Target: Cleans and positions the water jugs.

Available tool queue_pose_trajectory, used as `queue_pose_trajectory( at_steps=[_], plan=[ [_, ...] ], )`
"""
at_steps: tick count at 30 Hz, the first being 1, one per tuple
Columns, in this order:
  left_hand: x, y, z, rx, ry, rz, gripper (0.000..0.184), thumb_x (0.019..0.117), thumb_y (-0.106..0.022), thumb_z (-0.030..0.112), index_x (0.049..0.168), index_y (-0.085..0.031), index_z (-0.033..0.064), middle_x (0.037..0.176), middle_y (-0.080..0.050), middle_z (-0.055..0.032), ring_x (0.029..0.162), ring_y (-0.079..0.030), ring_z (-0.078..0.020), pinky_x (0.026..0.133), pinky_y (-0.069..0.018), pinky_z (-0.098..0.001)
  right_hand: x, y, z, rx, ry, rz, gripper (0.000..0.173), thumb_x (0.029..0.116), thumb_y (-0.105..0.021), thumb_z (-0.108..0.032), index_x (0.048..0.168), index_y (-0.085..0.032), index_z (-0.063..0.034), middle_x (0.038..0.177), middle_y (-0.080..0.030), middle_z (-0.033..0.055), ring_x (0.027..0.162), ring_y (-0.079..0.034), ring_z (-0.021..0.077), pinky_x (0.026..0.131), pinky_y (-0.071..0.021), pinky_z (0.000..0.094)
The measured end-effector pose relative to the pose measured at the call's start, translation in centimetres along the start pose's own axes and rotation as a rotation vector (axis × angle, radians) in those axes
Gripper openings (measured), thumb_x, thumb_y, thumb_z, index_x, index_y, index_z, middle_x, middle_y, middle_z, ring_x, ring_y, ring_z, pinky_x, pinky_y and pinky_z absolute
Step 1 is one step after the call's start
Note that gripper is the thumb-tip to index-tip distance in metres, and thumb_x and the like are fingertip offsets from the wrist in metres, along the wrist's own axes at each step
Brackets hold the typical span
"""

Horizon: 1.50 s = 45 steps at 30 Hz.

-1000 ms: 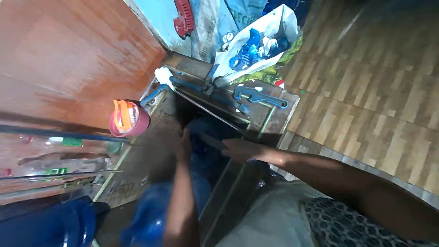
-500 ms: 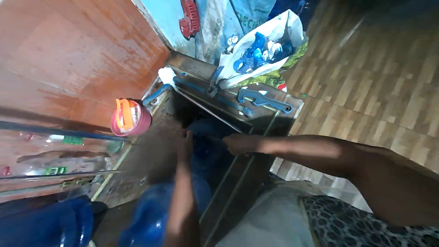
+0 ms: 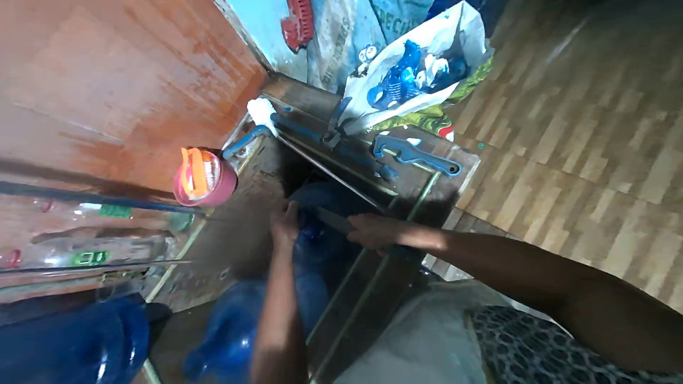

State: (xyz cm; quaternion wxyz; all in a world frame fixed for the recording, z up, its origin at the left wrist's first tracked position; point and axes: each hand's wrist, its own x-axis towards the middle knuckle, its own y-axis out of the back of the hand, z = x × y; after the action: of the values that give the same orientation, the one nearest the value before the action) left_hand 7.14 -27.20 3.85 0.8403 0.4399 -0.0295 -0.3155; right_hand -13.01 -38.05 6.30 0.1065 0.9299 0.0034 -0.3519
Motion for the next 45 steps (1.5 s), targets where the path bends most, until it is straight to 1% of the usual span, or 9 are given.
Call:
queue_pose_trajectory(
  at_steps=[18,21,23,28,30,33,39,42,45],
  plan=[
    [0.1,0.0,0.1,-0.097,0.037,-0.009,0.024,0.1071,-0.052,0.016,0.111,-0.065,-0.0031,0.092,-0.063,-0.0146,0.083,-0.060,-0.0204,0.080,-0.0499,-0.0420,0.4,0.8,-0.3,0.022,-0.051,-0.075,0.036,0.1114,-0.045,-0.027,0.136,-0.045,-0.0016,0.085,-0.053,0.0091,0.060,-0.054,0.0141,0.058,-0.0492,0.0293],
    [0.2,-0.3,-0.3,-0.131,0.018,-0.022,0.021,0.1060,-0.052,0.014,0.106,-0.063,-0.0032,0.089,-0.060,-0.0132,0.081,-0.058,-0.0198,0.078,-0.0494,-0.0414,0.5,1.0,-0.4,-0.034,-0.066,-0.071,0.036,0.1109,-0.046,-0.027,0.137,-0.046,-0.0019,0.085,-0.054,0.0103,0.060,-0.055,0.0157,0.058,-0.0503,0.0316],
    [0.1,-0.4,-0.3,-0.124,0.011,-0.035,0.023,0.1068,-0.051,0.014,0.111,-0.063,-0.0044,0.092,-0.061,-0.0143,0.083,-0.058,-0.0192,0.079,-0.0499,-0.0399,0.4,1.1,-0.8,-0.093,-0.081,-0.058,0.036,0.1109,-0.045,-0.026,0.139,-0.046,-0.0021,0.088,-0.056,0.0130,0.063,-0.057,0.0186,0.061,-0.0509,0.0345],
    [0.1,0.3,0.2,0.023,-0.044,-0.080,0.031,0.1082,-0.046,0.014,0.120,-0.062,-0.0092,0.111,-0.065,-0.0277,0.104,-0.063,-0.0353,0.094,-0.0482,-0.0537,-0.1,0.4,-1.8,-0.232,-0.080,0.001,0.037,0.1100,-0.045,-0.019,0.142,-0.044,-0.0009,0.112,-0.062,0.0232,0.089,-0.067,0.0332,0.076,-0.0551,0.0478],
    [0.0,0.3,0.1,0.059,-0.051,-0.073,0.030,0.1079,-0.046,0.015,0.116,-0.062,-0.0089,0.107,-0.064,-0.0266,0.100,-0.063,-0.0353,0.091,-0.0486,-0.0540,0.2,-0.4,-1.8,-0.278,-0.088,0.021,0.039,0.1091,-0.047,-0.017,0.144,-0.043,0.0001,0.125,-0.061,0.0269,0.110,-0.065,0.0410,0.090,-0.0529,0.0553],
    [-0.7,-0.2,-0.1,0.017,-0.065,-0.038,0.028,0.1060,-0.051,0.015,0.109,-0.062,-0.0096,0.100,-0.062,-0.0237,0.091,-0.061,-0.0312,0.085,-0.0499,-0.0502,1.9,-1.8,-1.6,-0.247,-0.090,0.069,0.042,0.1078,-0.046,-0.011,0.147,-0.039,0.0031,0.133,-0.058,0.0295,0.122,-0.061,0.0445,0.100,-0.0483,0.0586],
    [-0.5,0.1,-0.9,-0.135,0.087,0.018,0.030,0.1078,-0.050,0.017,0.124,-0.060,-0.0059,0.110,-0.065,-0.0228,0.098,-0.062,-0.0285,0.090,-0.0503,-0.0471,2.6,-0.7,-2.0,-0.158,-0.129,0.007,0.038,0.1105,-0.041,-0.018,0.145,-0.042,-0.0016,0.114,-0.061,0.0230,0.088,-0.066,0.0307,0.078,-0.0549,0.0461],
    [-0.3,-0.1,-0.7,-0.146,0.079,0.019,0.029,0.1070,-0.052,0.018,0.123,-0.062,-0.0045,0.106,-0.065,-0.0211,0.094,-0.063,-0.0270,0.087,-0.0505,-0.0465,0.9,0.0,-1.1,-0.096,-0.141,0.007,0.038,0.1121,-0.040,-0.024,0.145,-0.042,-0.0046,0.099,-0.059,0.0173,0.071,-0.061,0.0230,0.066,-0.0531,0.0385],
    [-0.3,-0.3,-0.5,-0.156,0.066,0.049,0.022,0.1060,-0.053,0.016,0.110,-0.065,-0.0027,0.091,-0.063,-0.0142,0.082,-0.059,-0.0209,0.079,-0.0494,-0.0425,-0.4,0.0,-1.2,-0.056,-0.102,-0.013,0.039,0.1126,-0.040,-0.027,0.144,-0.042,-0.0039,0.095,-0.058,0.0153,0.068,-0.059,0.0208,0.065,-0.0524,0.0355]
  ],
)
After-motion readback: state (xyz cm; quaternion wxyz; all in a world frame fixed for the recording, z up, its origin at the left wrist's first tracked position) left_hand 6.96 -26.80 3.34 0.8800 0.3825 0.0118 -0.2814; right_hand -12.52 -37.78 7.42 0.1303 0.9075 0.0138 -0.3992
